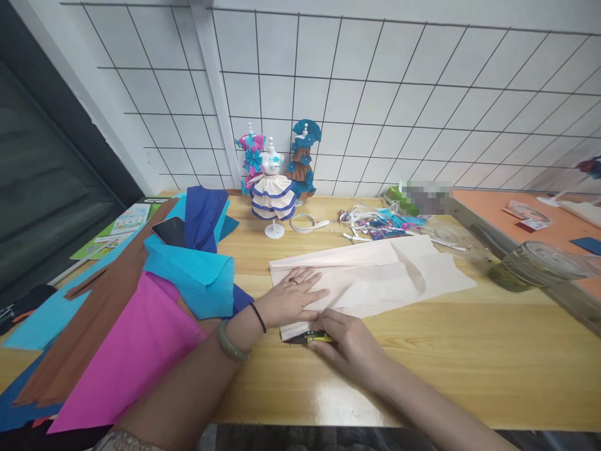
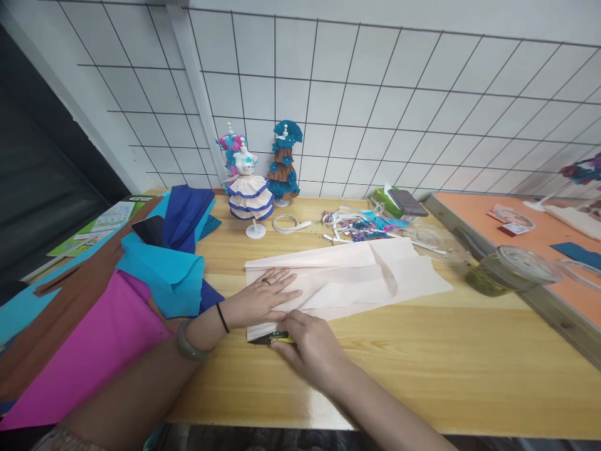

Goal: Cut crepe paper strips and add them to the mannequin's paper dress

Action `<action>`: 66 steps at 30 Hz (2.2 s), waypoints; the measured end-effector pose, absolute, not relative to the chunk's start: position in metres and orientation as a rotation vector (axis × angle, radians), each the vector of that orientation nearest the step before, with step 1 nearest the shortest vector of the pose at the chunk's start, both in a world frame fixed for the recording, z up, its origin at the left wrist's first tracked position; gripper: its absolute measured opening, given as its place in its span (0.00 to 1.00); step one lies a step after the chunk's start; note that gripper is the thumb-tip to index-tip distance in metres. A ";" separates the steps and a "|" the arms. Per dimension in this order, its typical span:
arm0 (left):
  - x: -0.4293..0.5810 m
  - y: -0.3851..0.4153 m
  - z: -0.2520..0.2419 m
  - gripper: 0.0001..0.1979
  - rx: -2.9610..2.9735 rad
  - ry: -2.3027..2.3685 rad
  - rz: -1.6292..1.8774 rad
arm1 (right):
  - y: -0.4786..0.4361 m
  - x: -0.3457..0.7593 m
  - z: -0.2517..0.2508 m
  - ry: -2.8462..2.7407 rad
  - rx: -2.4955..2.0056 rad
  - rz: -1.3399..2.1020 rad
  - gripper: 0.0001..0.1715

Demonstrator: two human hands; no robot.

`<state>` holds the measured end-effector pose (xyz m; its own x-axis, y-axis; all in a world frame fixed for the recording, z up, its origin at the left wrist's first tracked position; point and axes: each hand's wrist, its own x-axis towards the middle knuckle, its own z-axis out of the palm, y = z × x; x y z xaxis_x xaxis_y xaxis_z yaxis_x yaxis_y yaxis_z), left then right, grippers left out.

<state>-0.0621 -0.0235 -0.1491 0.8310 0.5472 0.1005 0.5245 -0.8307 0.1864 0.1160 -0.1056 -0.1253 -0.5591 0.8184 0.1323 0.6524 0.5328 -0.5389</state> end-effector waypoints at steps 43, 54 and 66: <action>-0.065 -0.023 -0.145 0.29 2.899 0.825 0.233 | -0.117 0.108 -0.124 -2.467 -1.115 0.621 0.14; -0.063 -0.020 -0.141 0.26 3.017 0.835 0.219 | -0.140 0.254 -0.119 -2.126 -1.549 0.424 0.16; -0.046 -0.033 -0.127 0.26 2.860 0.808 0.134 | -0.123 0.412 -0.171 -1.780 -2.125 -0.340 0.20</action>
